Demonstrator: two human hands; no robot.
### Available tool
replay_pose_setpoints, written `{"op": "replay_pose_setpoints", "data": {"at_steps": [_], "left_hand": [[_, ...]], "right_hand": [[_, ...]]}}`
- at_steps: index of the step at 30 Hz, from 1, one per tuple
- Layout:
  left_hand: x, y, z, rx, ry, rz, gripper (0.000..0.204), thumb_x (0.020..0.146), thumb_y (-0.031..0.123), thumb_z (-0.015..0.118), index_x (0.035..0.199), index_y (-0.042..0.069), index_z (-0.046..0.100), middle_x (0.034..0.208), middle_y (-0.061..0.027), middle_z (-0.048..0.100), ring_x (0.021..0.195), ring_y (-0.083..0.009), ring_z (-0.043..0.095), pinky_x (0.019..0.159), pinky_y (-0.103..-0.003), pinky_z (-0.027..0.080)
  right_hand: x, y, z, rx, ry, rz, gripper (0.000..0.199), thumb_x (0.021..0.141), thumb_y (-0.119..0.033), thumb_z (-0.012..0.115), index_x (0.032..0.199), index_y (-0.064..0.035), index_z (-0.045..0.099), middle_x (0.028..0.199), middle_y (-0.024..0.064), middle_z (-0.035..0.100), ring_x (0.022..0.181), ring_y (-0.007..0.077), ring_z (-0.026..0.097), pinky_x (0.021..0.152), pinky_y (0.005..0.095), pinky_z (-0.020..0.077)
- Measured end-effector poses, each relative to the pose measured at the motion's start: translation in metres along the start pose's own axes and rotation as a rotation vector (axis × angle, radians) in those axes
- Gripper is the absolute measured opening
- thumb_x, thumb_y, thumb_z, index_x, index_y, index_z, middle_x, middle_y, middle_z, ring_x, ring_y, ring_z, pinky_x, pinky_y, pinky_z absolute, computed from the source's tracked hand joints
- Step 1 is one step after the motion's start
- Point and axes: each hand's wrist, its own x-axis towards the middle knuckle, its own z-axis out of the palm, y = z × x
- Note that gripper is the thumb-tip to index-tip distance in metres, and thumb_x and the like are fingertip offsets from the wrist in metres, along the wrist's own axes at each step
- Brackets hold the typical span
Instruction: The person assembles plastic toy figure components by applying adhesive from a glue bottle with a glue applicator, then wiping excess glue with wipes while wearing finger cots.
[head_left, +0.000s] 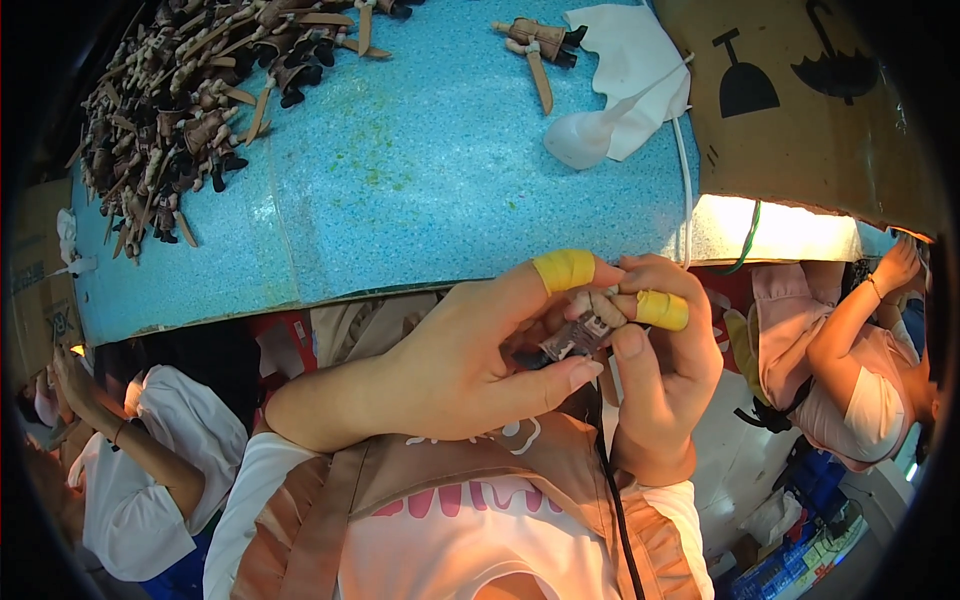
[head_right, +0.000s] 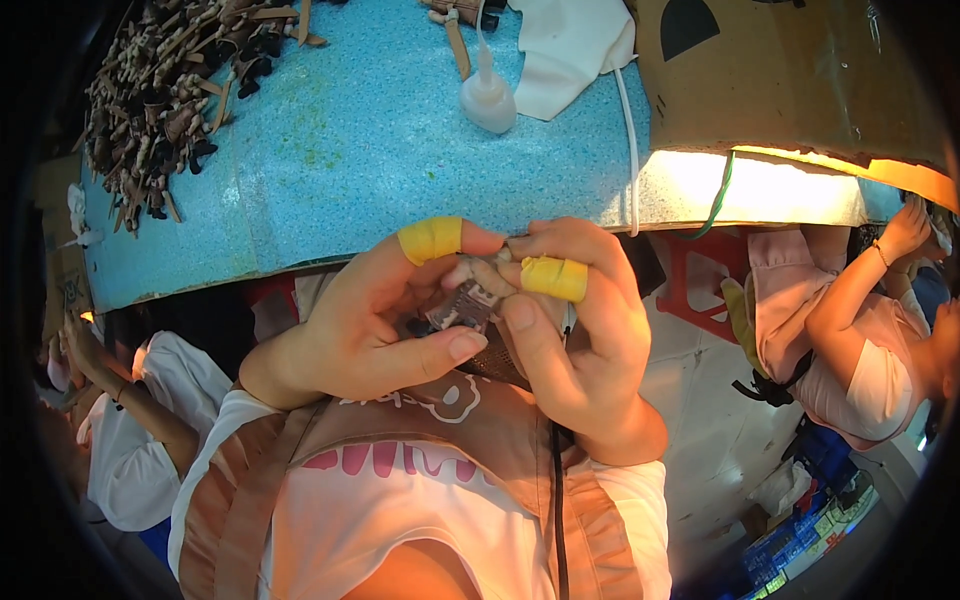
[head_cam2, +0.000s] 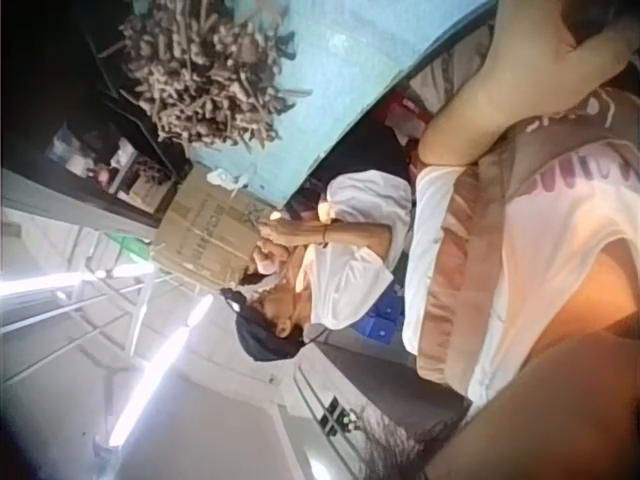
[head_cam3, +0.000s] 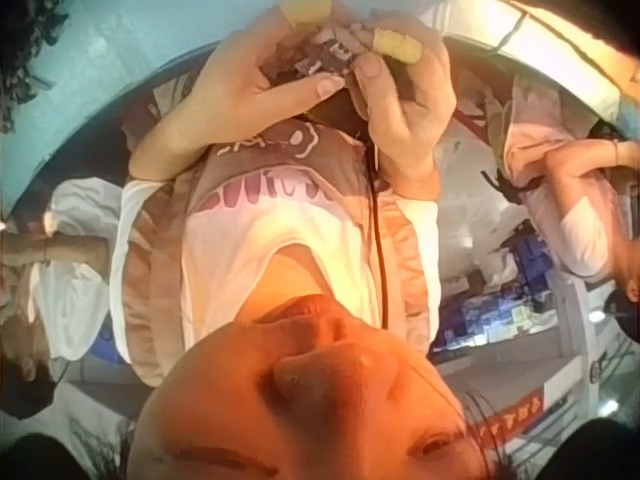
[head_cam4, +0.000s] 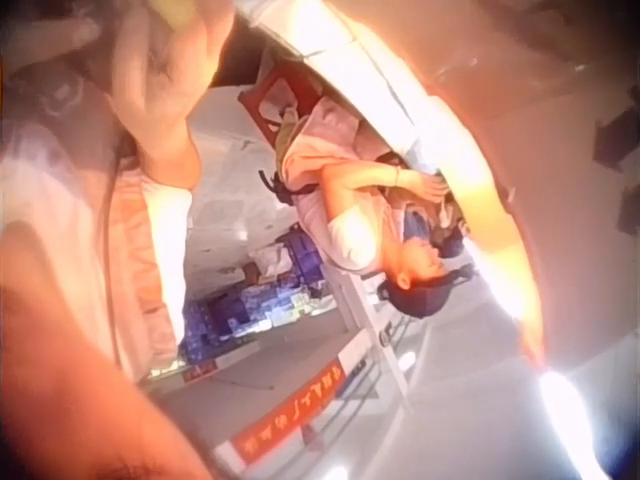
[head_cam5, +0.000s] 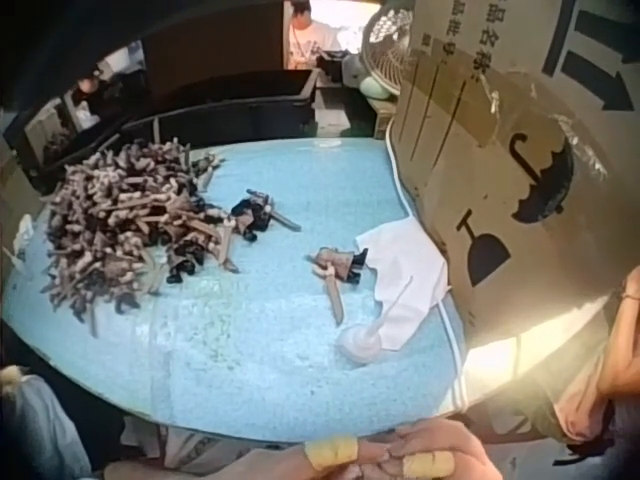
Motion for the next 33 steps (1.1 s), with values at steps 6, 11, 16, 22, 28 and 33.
{"op": "replay_pose_setpoints", "data": {"at_steps": [6, 11, 16, 22, 28, 33], "left_hand": [[0.004, 0.007, 0.001, -0.223, 0.104, -0.04, 0.05, 0.077, -0.003, 0.061, 0.121, 0.0, 0.037, 0.115, -0.0122, 0.051, 0.104, -0.0175, 0.051, 0.089, -0.03, 0.041], [0.003, 0.008, 0.005, -0.253, 0.126, -0.065, 0.051, 0.075, -0.003, 0.064, 0.12, 0.0, 0.039, 0.114, -0.0125, 0.052, 0.102, -0.0172, 0.053, 0.088, -0.03, 0.042], [0.001, 0.012, 0.002, -0.112, 0.063, -0.116, 0.064, 0.076, -0.002, 0.063, 0.128, 0.001, 0.026, 0.108, -0.0133, 0.055, 0.097, -0.0156, 0.054, 0.084, -0.028, 0.043], [0.0, 0.013, 0.0, 0.098, -0.073, -0.135, 0.072, 0.075, 0.0, 0.064, 0.131, 0.003, 0.019, 0.079, -0.0048, 0.055, 0.07, -0.0066, 0.05, 0.063, -0.02, 0.037], [0.004, -0.003, 0.003, 0.146, 0.017, 0.085, 0.063, 0.076, 0.009, 0.065, 0.126, 0.001, 0.028, 0.067, -0.003, 0.046, 0.055, -0.0078, 0.04, 0.05, -0.022, 0.033], [0.004, 0.0, 0.001, 0.09, -0.018, -0.035, 0.065, 0.075, -0.001, 0.063, 0.128, 0.005, 0.025, 0.086, -0.0044, 0.054, 0.072, -0.0061, 0.046, 0.062, -0.02, 0.035]], "right_hand": [[-0.001, -0.015, 0.008, -0.343, -0.059, -0.062, 0.066, 0.058, -0.018, 0.078, 0.113, 0.0037, 0.05, 0.105, 0.0177, 0.051, 0.096, 0.0327, 0.05, 0.087, 0.0458, 0.0404], [-0.003, -0.007, 0.005, -0.257, -0.058, -0.096, 0.073, 0.054, -0.025, 0.08, 0.114, 0.0035, 0.05, 0.105, 0.0171, 0.051, 0.1, 0.0338, 0.048, 0.09, 0.0471, 0.0388], [-0.001, -0.009, -0.003, -0.169, -0.098, -0.028, 0.07, 0.056, -0.025, 0.08, 0.114, 0.0027, 0.051, 0.103, 0.0165, 0.052, 0.097, 0.032, 0.049, 0.088, 0.0444, 0.0393], [0.002, -0.005, -0.009, 0.043, -0.089, 0.087, 0.033, 0.07, -0.011, 0.07, 0.098, 0.0025, 0.06, 0.088, 0.0113, 0.054, 0.076, 0.0199, 0.052, 0.068, 0.0276, 0.0421], [0.0, -0.007, 0.004, 0.158, 0.088, 0.146, 0.024, 0.074, -0.003, 0.064, 0.097, 0.0028, 0.06, 0.082, 0.0096, 0.054, 0.072, 0.0183, 0.05, 0.065, 0.0265, 0.0412], [-0.004, 0.0, 0.003, 0.0, 0.033, 0.0, 0.025, 0.076, -0.008, 0.063, 0.099, 0.0039, 0.06, 0.096, 0.0137, 0.05, 0.081, 0.019, 0.047, 0.073, 0.0293, 0.0397]]}}
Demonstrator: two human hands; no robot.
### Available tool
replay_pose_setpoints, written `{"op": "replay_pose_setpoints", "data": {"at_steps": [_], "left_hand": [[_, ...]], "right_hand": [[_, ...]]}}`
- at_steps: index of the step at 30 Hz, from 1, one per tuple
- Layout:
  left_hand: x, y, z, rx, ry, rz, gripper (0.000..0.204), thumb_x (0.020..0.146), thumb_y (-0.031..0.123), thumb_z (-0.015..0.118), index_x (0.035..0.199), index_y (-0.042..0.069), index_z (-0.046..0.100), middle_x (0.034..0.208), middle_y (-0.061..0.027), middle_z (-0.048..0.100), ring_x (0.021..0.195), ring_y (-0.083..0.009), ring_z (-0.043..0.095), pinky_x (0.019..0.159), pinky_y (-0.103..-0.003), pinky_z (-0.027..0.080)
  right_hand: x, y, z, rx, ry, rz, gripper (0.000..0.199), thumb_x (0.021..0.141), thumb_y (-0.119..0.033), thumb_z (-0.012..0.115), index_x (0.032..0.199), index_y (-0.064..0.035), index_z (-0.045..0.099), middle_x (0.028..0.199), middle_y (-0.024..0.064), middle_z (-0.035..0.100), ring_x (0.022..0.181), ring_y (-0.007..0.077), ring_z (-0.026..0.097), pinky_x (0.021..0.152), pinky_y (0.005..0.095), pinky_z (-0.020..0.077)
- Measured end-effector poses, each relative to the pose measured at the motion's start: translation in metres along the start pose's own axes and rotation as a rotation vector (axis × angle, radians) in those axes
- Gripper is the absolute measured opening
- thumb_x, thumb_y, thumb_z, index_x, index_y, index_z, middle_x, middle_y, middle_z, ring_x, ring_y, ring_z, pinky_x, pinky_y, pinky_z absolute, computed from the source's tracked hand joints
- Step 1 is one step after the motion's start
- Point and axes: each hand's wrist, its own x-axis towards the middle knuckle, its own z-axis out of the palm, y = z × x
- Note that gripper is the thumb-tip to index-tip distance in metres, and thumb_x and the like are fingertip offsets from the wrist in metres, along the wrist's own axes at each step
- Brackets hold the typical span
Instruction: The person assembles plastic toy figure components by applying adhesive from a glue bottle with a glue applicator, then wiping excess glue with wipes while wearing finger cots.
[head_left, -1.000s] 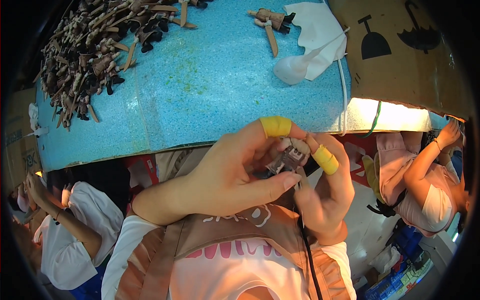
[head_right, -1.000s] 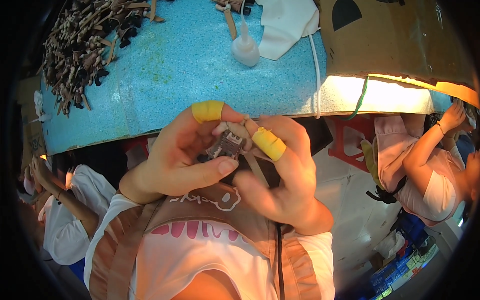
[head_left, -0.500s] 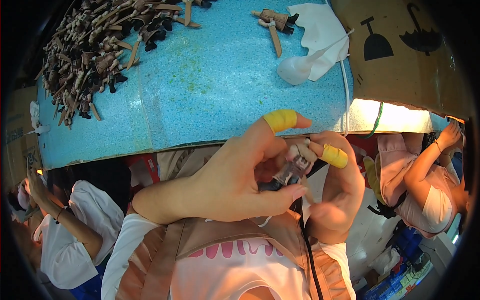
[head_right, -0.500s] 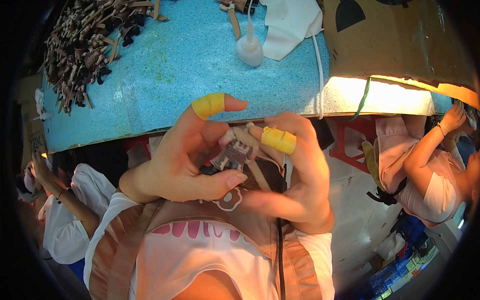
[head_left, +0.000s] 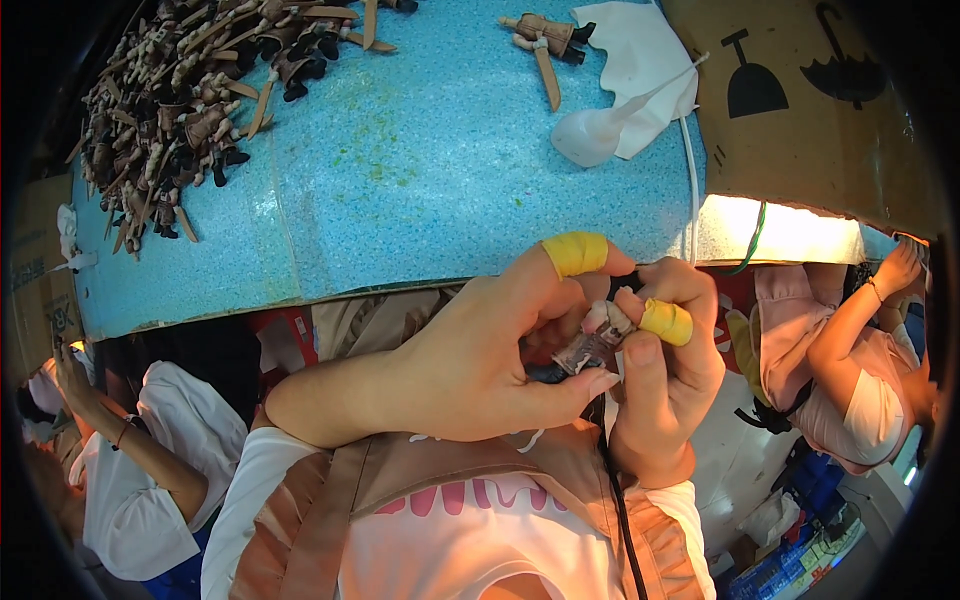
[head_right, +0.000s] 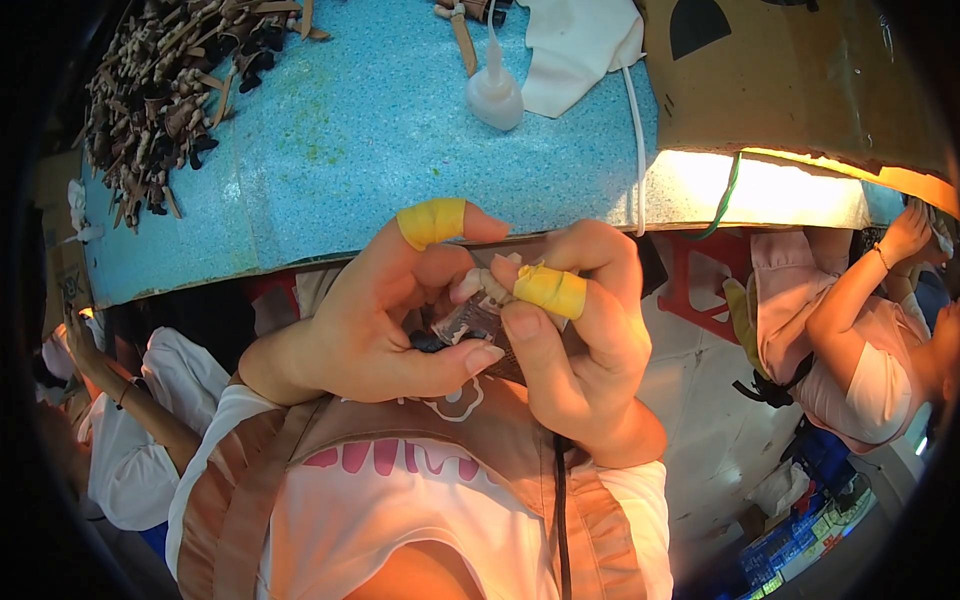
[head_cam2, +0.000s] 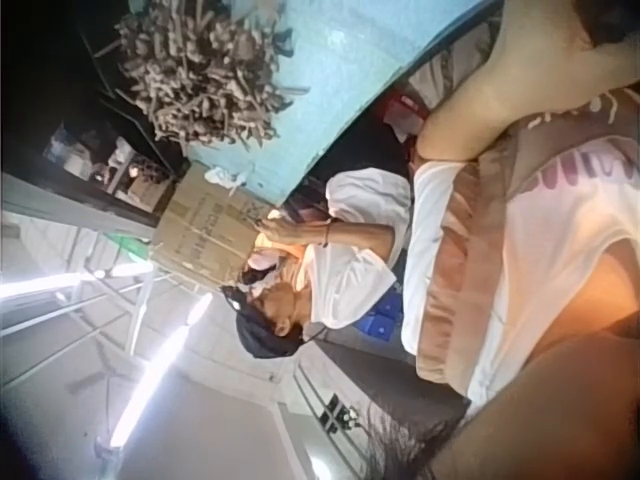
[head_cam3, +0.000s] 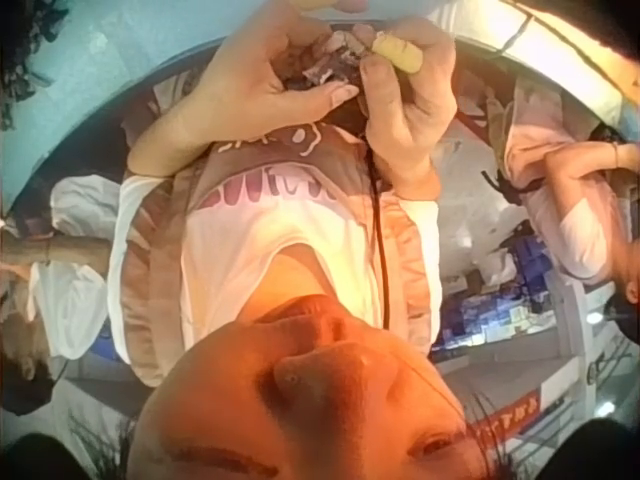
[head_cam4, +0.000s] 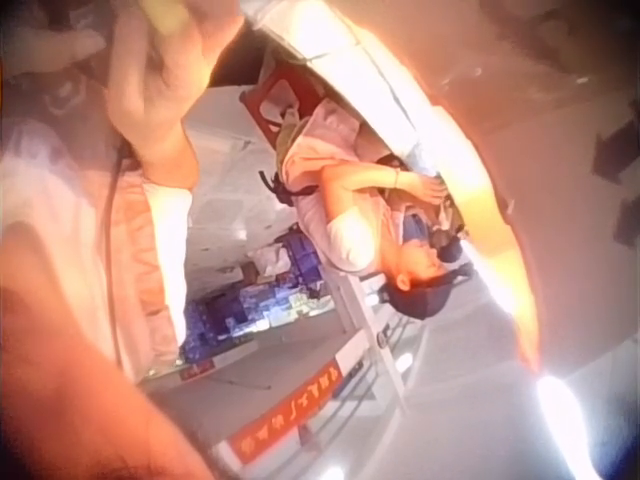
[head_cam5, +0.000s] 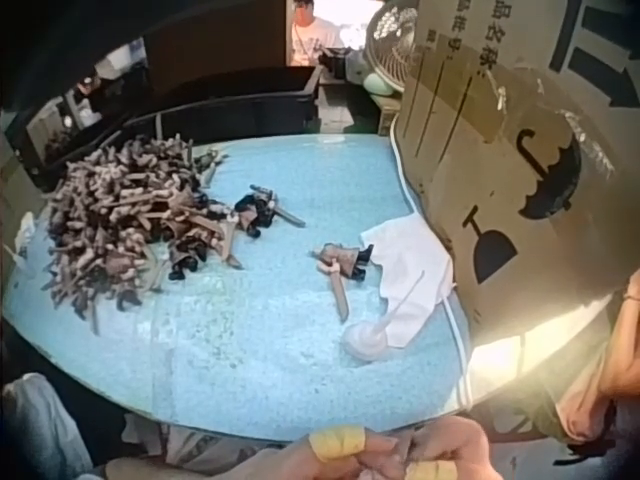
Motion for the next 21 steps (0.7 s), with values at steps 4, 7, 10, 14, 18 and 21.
{"op": "replay_pose_setpoints", "data": {"at_steps": [4, 7, 10, 14, 18, 21], "left_hand": [[-0.001, 0.008, -0.001, -0.081, 0.032, -0.088, 0.06, 0.077, -0.003, 0.06, 0.127, 0.004, 0.028, 0.103, -0.0093, 0.055, 0.091, -0.0112, 0.053, 0.077, -0.024, 0.042], [0.007, 0.008, 0.0, -0.264, 0.053, 0.011, 0.055, 0.078, -0.003, 0.059, 0.126, 0.002, 0.032, 0.111, -0.0106, 0.053, 0.101, -0.0142, 0.052, 0.086, -0.027, 0.042], [0.007, 0.009, 0.004, -0.445, 0.123, -0.016, 0.055, 0.078, -0.002, 0.06, 0.126, 0.001, 0.035, 0.114, -0.0106, 0.051, 0.107, -0.016, 0.05, 0.09, -0.03, 0.04], [0.001, 0.005, 0.002, -0.424, 0.094, -0.036, 0.058, 0.077, -0.001, 0.062, 0.128, 0.002, 0.034, 0.116, -0.0106, 0.051, 0.107, -0.0165, 0.05, 0.091, -0.03, 0.04], [0.0, 0.004, -0.001, -0.363, 0.046, -0.014, 0.06, 0.076, -0.001, 0.064, 0.128, 0.002, 0.034, 0.116, -0.0109, 0.051, 0.108, -0.0169, 0.049, 0.092, -0.031, 0.039], [0.0, 0.007, 0.0, -0.376, 0.04, -0.017, 0.061, 0.075, -0.001, 0.065, 0.127, 0.003, 0.034, 0.115, -0.0114, 0.052, 0.109, -0.0174, 0.049, 0.093, -0.031, 0.039]], "right_hand": [[-0.002, -0.005, -0.007, -0.03, -0.129, 0.039, 0.051, 0.074, -0.027, 0.069, 0.11, 0.006, 0.056, 0.115, 0.0193, 0.039, 0.096, 0.024, 0.043, 0.087, 0.0357, 0.0359], [-0.006, 0.003, 0.003, 0.129, -0.031, -0.008, 0.081, 0.063, -0.043, 0.075, 0.122, 0.0057, 0.047, 0.12, 0.02, 0.035, 0.107, 0.029, 0.04, 0.095, 0.0394, 0.0313], [-0.006, -0.006, 0.004, -0.061, -0.094, 0.023, 0.097, 0.053, -0.045, 0.081, 0.126, 0.0046, 0.04, 0.124, 0.0206, 0.032, 0.114, 0.0328, 0.035, 0.098, 0.0447, 0.028], [0.0, -0.008, 0.005, -0.306, -0.096, -0.06, 0.084, 0.054, -0.034, 0.082, 0.118, 0.0046, 0.045, 0.113, 0.019, 0.046, 0.106, 0.0316, 0.042, 0.096, 0.0486, 0.0311], [0.005, -0.008, -0.001, -0.29, -0.121, -0.091, 0.072, 0.057, -0.026, 0.078, 0.115, 0.0049, 0.048, 0.101, 0.016, 0.054, 0.098, 0.0305, 0.048, 0.094, 0.0498, 0.0338], [-0.002, -0.006, 0.004, -0.069, -0.031, 0.067, 0.069, 0.059, -0.026, 0.077, 0.113, 0.0054, 0.05, 0.103, 0.0165, 0.053, 0.097, 0.0309, 0.048, 0.094, 0.0498, 0.0335]]}}
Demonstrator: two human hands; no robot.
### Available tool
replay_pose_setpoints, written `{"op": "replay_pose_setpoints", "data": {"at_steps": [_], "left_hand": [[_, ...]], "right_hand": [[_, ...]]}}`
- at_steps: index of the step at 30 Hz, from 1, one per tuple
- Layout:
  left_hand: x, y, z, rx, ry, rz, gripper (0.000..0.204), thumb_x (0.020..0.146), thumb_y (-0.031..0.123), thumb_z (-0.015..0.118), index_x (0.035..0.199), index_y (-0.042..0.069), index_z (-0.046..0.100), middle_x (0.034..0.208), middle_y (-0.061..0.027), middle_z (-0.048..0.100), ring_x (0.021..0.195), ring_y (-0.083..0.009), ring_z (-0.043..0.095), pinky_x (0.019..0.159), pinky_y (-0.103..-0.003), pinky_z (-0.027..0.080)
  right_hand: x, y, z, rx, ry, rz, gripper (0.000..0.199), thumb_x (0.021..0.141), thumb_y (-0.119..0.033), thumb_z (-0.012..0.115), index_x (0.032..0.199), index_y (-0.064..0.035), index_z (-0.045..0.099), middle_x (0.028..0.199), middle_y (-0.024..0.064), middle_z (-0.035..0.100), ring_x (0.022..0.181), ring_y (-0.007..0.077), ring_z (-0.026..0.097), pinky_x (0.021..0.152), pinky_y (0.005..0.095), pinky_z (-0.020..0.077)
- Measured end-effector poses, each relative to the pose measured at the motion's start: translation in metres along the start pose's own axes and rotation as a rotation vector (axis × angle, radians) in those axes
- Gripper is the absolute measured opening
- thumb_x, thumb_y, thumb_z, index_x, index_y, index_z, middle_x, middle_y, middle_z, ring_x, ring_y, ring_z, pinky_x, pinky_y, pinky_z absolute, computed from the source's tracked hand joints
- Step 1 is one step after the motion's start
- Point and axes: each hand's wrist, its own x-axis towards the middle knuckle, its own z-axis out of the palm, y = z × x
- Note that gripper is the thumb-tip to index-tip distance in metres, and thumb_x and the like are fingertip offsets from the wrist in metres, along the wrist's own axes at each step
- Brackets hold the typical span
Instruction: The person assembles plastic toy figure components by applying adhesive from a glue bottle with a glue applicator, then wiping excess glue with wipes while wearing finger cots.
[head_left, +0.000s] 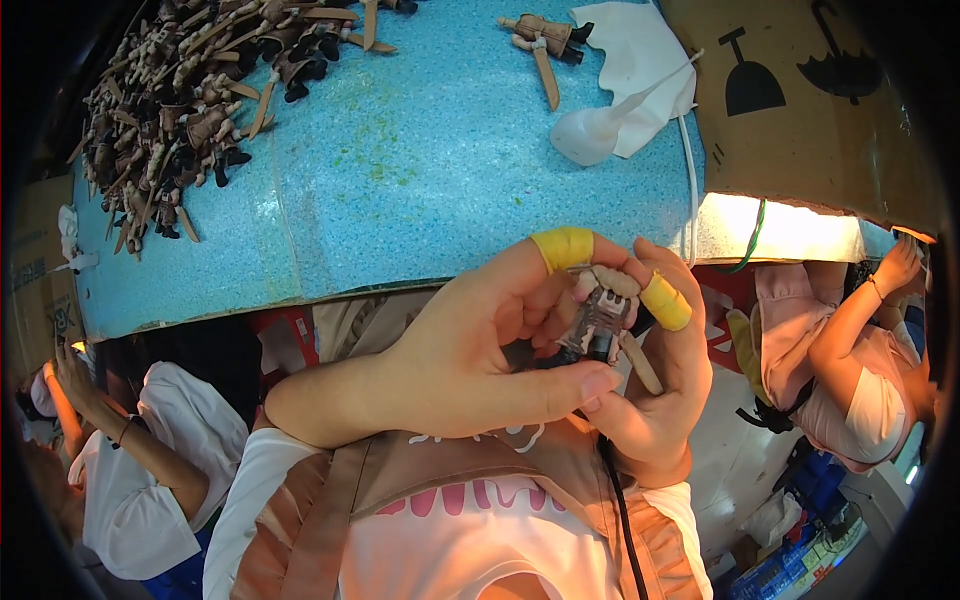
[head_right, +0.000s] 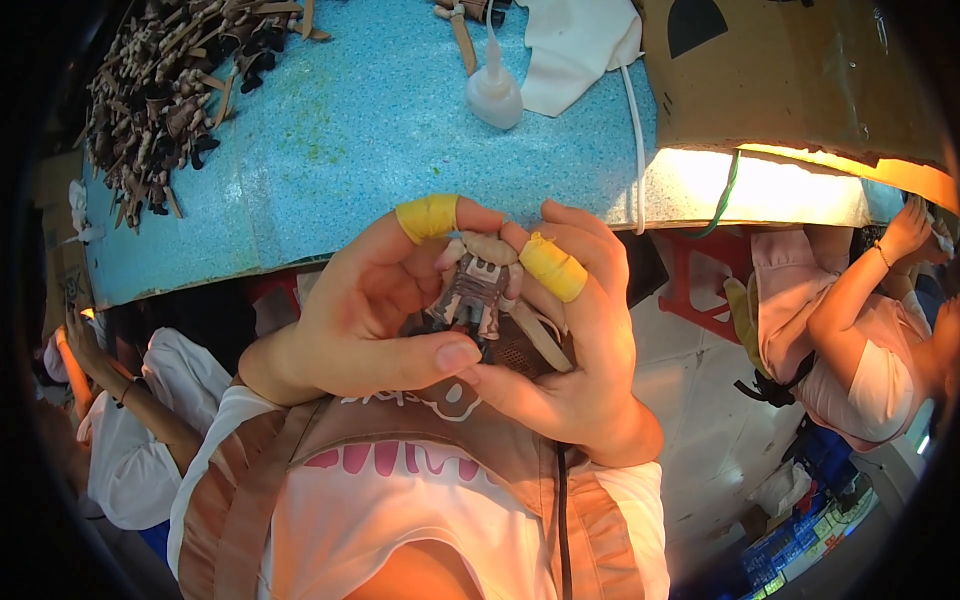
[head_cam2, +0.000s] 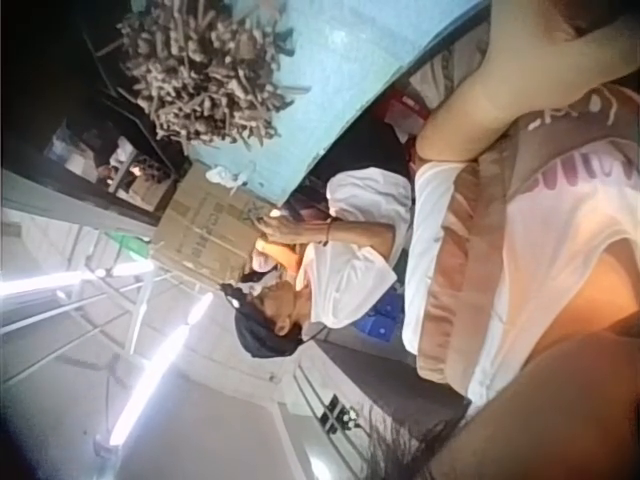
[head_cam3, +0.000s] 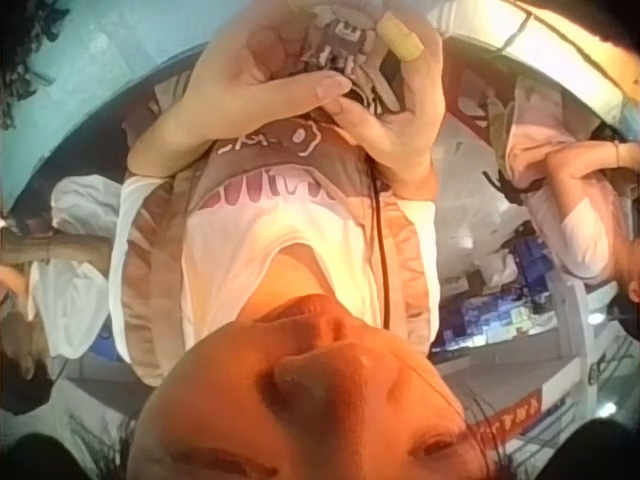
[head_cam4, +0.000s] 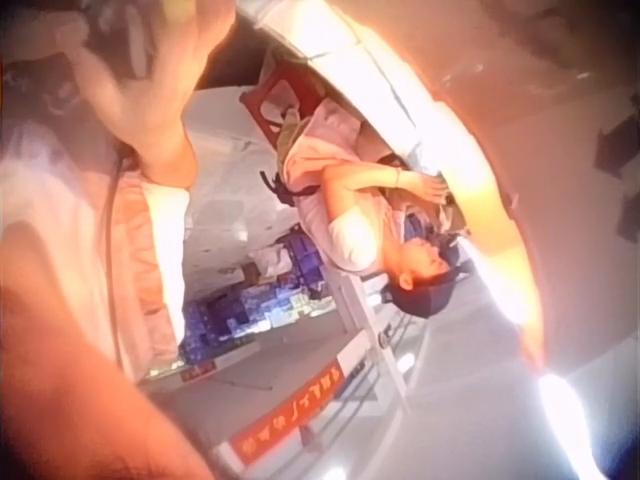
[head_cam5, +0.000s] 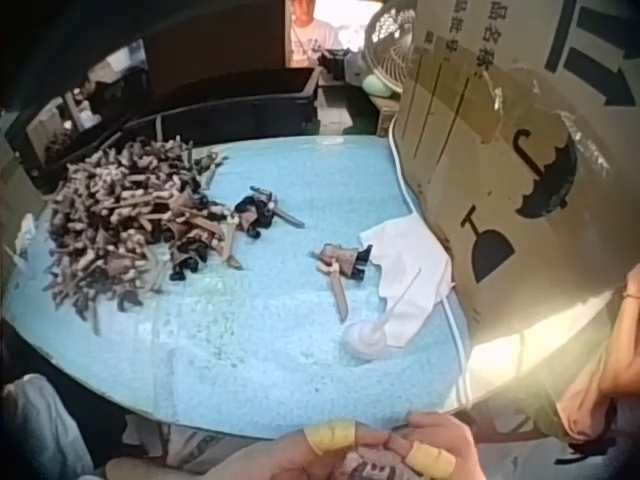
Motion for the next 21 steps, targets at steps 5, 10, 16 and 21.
{"op": "replay_pose_setpoints", "data": {"at_steps": [5, 10, 16, 21], "left_hand": [[-0.0032, 0.0006, -0.0004, -0.004, 0.045, -0.053, 0.065, 0.071, -0.002, 0.069, 0.125, 0.003, 0.034, 0.115, -0.0122, 0.052, 0.109, -0.019, 0.05, 0.092, -0.033, 0.04], [-0.0038, 0.0015, -0.0014, 0.152, -0.002, -0.019, 0.066, 0.068, -0.002, 0.073, 0.123, 0.003, 0.036, 0.112, -0.0145, 0.053, 0.105, -0.0216, 0.053, 0.085, -0.033, 0.045], [-0.0044, 0.0028, -0.0052, 0.206, -0.066, 0.0, 0.07, 0.064, 0.0, 0.078, 0.121, 0.002, 0.036, 0.113, -0.0158, 0.052, 0.104, -0.0232, 0.054, 0.083, -0.032, 0.046], [-0.0046, 0.0011, -0.0038, 0.124, -0.053, -0.03, 0.069, 0.064, 0.0, 0.077, 0.12, 0.003, 0.037, 0.118, -0.0158, 0.049, 0.104, -0.0234, 0.054, 0.084, -0.034, 0.047]], "right_hand": [[0.0018, 0.0028, -0.0054, -0.024, -0.076, -0.037, 0.073, 0.06, -0.03, 0.077, 0.116, 0.0056, 0.047, 0.104, 0.0166, 0.053, 0.099, 0.0312, 0.048, 0.095, 0.0498, 0.033], [-0.0004, 0.0024, -0.0066, -0.048, -0.074, -0.057, 0.077, 0.06, -0.032, 0.077, 0.119, 0.0044, 0.045, 0.107, 0.0159, 0.052, 0.101, 0.0325, 0.047, 0.094, 0.0499, 0.0331], [0.0007, 0.0046, -0.0015, -0.071, -0.031, -0.148, 0.075, 0.058, -0.036, 0.078, 0.115, 0.0022, 0.048, 0.104, 0.0159, 0.054, 0.101, 0.0354, 0.047, 0.091, 0.0475, 0.037], [-0.0009, 0.0051, -0.0047, -0.135, -0.067, -0.16, 0.071, 0.065, -0.049, 0.07, 0.111, 0.0029, 0.052, 0.105, 0.014, 0.048, 0.112, 0.0322, 0.041, 0.091, 0.0427, 0.0348]]}}
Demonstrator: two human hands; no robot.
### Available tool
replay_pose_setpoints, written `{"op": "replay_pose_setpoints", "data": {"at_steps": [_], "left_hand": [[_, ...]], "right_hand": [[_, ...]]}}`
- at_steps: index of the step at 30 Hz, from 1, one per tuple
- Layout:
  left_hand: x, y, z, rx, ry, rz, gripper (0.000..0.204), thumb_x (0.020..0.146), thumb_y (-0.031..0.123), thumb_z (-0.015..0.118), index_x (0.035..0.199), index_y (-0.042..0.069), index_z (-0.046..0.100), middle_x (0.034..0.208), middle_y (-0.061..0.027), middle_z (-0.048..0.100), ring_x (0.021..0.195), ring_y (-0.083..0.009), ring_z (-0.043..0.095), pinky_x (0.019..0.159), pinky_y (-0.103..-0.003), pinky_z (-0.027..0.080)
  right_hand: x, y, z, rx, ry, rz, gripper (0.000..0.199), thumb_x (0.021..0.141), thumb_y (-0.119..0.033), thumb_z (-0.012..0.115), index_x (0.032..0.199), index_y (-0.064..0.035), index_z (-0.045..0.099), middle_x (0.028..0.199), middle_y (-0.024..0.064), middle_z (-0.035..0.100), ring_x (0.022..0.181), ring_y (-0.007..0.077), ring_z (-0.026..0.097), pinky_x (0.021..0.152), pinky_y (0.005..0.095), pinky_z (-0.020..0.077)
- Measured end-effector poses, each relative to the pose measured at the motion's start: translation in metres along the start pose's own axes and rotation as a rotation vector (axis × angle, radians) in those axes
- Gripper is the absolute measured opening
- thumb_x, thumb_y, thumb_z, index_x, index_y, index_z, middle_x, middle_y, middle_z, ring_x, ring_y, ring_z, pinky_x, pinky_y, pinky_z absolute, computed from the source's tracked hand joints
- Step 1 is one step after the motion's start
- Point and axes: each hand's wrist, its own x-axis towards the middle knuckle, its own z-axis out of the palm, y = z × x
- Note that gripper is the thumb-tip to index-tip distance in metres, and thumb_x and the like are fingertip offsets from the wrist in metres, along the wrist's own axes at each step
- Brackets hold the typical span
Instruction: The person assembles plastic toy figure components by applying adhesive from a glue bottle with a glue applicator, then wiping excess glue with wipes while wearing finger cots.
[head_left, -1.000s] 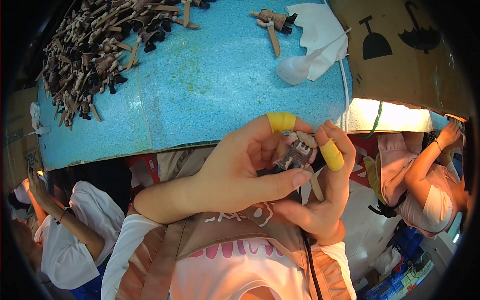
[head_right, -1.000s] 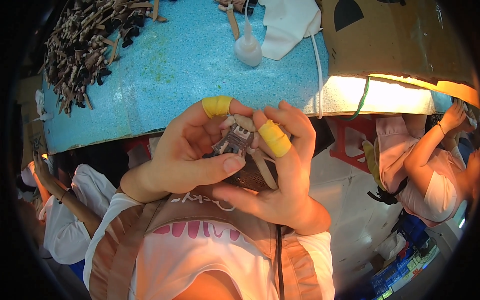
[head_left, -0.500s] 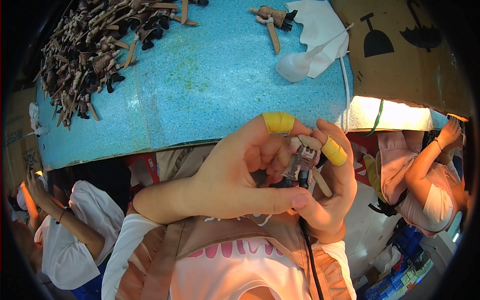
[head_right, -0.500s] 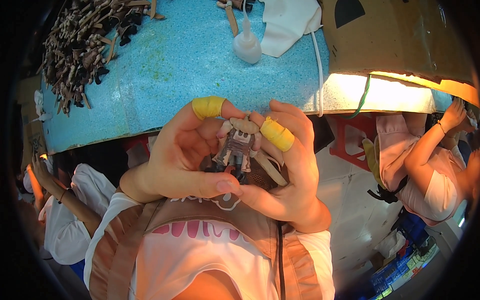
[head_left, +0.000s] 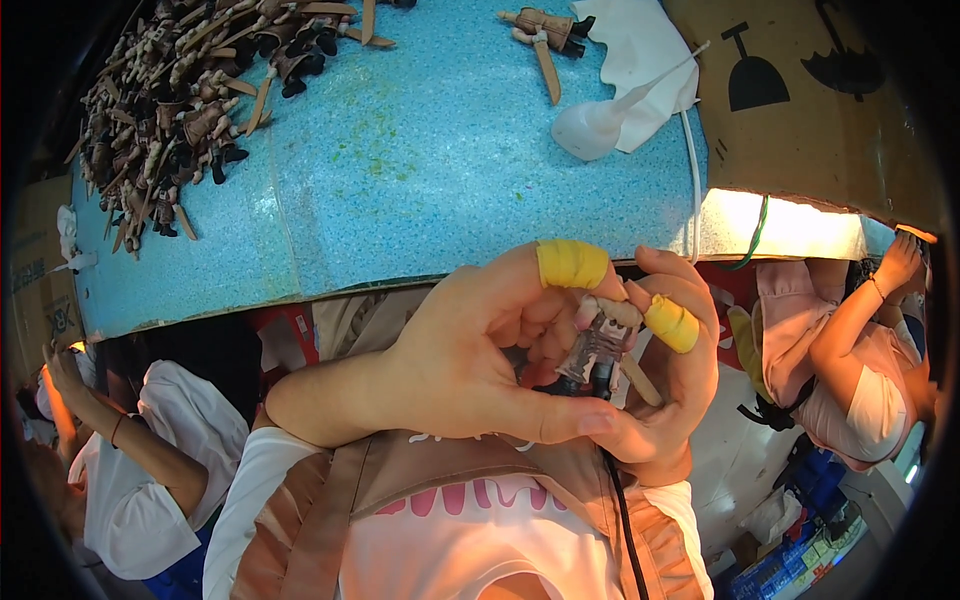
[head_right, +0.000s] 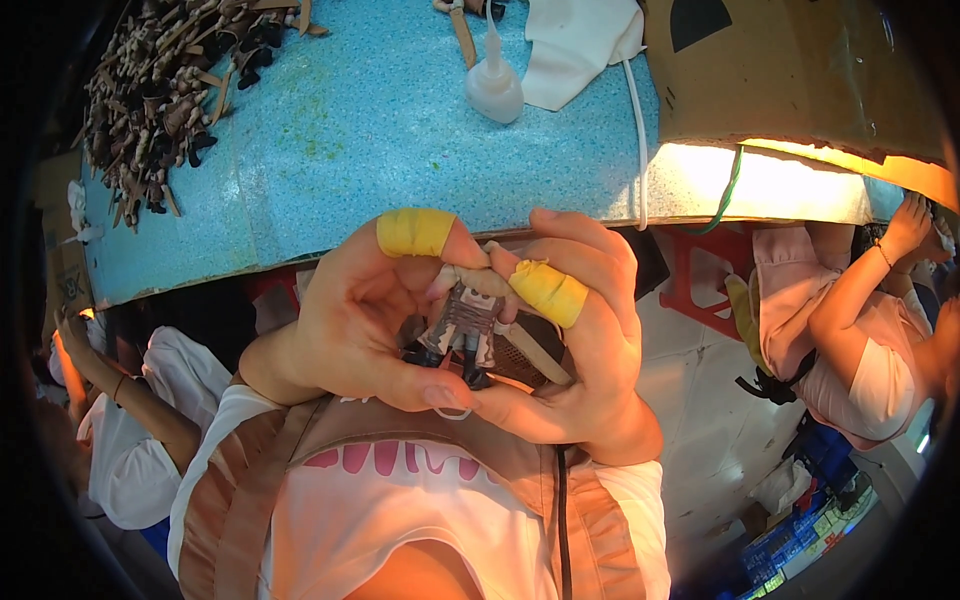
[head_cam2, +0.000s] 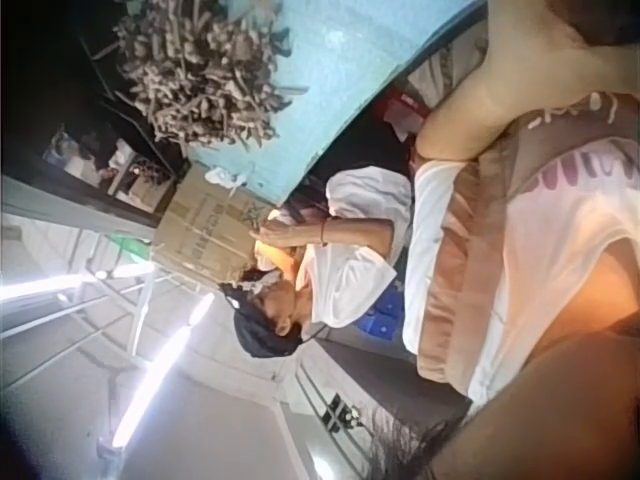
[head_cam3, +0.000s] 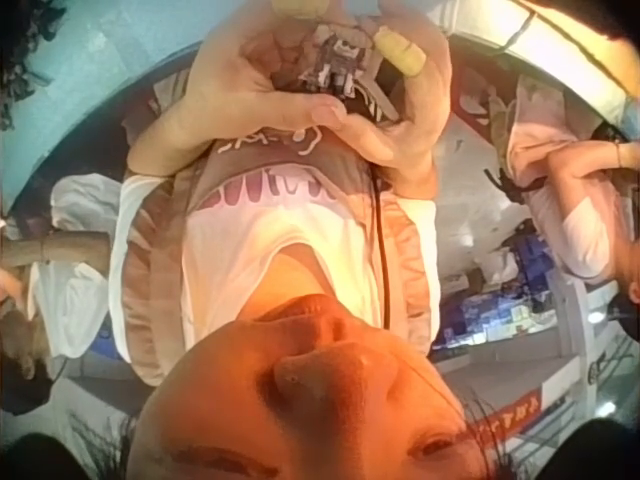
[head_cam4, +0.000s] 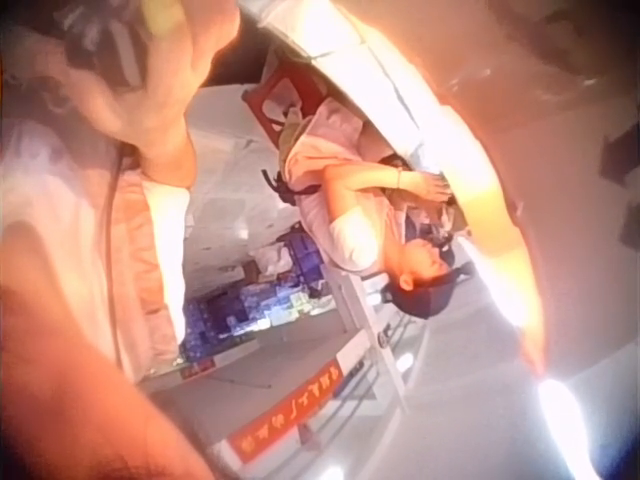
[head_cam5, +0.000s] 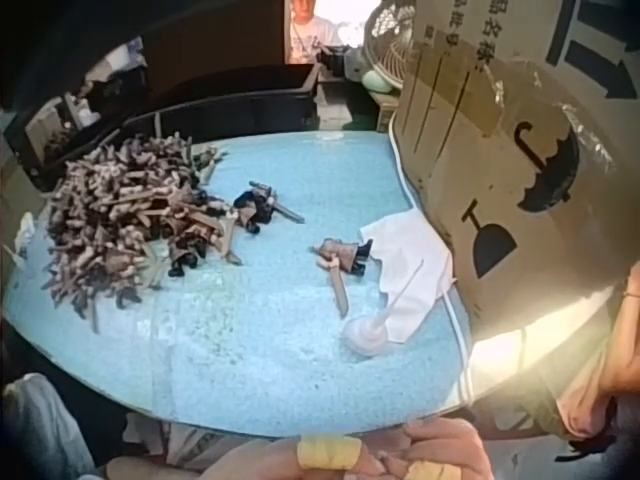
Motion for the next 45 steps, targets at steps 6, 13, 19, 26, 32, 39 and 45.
{"op": "replay_pose_setpoints", "data": {"at_steps": [6, 13, 19, 26, 32, 39, 45], "left_hand": [[0.001, -0.007, -0.001, -0.063, 0.015, 0.002, 0.065, 0.066, 0.0, 0.075, 0.119, 0.004, 0.037, 0.119, -0.0152, 0.048, 0.105, -0.0233, 0.053, 0.086, -0.034, 0.046], [0.002, -0.012, 0.003, -0.226, 0.084, 0.056, 0.062, 0.068, 0.001, 0.074, 0.117, 0.004, 0.036, 0.115, -0.0141, 0.05, 0.105, -0.021, 0.053, 0.089, -0.034, 0.044], [0.003, -0.008, 0.006, -0.273, 0.152, -0.036, 0.059, 0.068, 0.001, 0.074, 0.113, 0.005, 0.037, 0.111, -0.0134, 0.052, 0.104, -0.0199, 0.053, 0.088, -0.034, 0.044], [0.002, -0.018, 0.003, -0.173, 0.129, 0.061, 0.058, 0.068, 0.002, 0.073, 0.113, 0.005, 0.036, 0.109, -0.0144, 0.053, 0.102, -0.0206, 0.054, 0.084, -0.035, 0.046], [0.0, -0.013, -0.001, -0.089, 0.108, -0.024, 0.059, 0.068, 0.006, 0.073, 0.113, 0.006, 0.035, 0.108, -0.0148, 0.053, 0.099, -0.0195, 0.054, 0.082, -0.033, 0.046], [0.0, -0.008, 0.0, -0.108, 0.095, -0.047, 0.062, 0.066, 0.006, 0.076, 0.112, 0.006, 0.034, 0.107, -0.0142, 0.054, 0.099, -0.0184, 0.054, 0.081, -0.031, 0.046], [0.001, -0.01, 0.002, -0.075, 0.097, -0.011, 0.062, 0.064, 0.012, 0.079, 0.106, 0.006, 0.035, 0.091, -0.0074, 0.054, 0.077, -0.01, 0.05, 0.064, -0.023, 0.04]], "right_hand": [[0.0, 0.003, 0.0, 0.016, -0.009, 0.004, 0.067, 0.066, -0.048, 0.069, 0.108, 0.002, 0.053, 0.105, 0.0156, 0.048, 0.11, 0.033, 0.043, 0.09, 0.0433, 0.0352], [0.002, 0.009, 0.006, 0.13, 0.056, -0.014, 0.066, 0.058, -0.035, 0.078, 0.103, 0.0075, 0.053, 0.099, 0.0206, 0.054, 0.095, 0.0353, 0.052, 0.08, 0.042, 0.0446], [0.001, 0.013, 0.008, 0.231, 0.052, -0.007, 0.068, 0.06, -0.033, 0.08, 0.106, 0.0069, 0.049, 0.102, 0.0234, 0.05, 0.093, 0.0325, 0.054, 0.079, 0.0395, 0.0459], [0.001, 0.012, 0.007, 0.198, 0.0, -0.01, 0.067, 0.06, -0.032, 0.079, 0.105, 0.0065, 0.049, 0.103, 0.0234, 0.05, 0.091, 0.0323, 0.054, 0.078, 0.0396, 0.0458], [-0.001, 0.014, 0.007, 0.263, -0.02, 0.013, 0.067, 0.059, -0.033, 0.079, 0.104, 0.0057, 0.049, 0.102, 0.0217, 0.051, 0.092, 0.0322, 0.051, 0.083, 0.0423, 0.0418], [-0.002, 0.013, 0.011, 0.288, 0.001, 0.016, 0.068, 0.058, -0.031, 0.079, 0.107, 0.0038, 0.047, 0.1, 0.0192, 0.055, 0.092, 0.0302, 0.05, 0.086, 0.044, 0.0392], [-0.003, 0.01, 0.008, 0.276, -0.022, 0.045, 0.07, 0.057, -0.029, 0.08, 0.109, 0.0029, 0.046, 0.1, 0.019, 0.056, 0.092, 0.0303, 0.05, 0.086, 0.0452, 0.0389]]}}
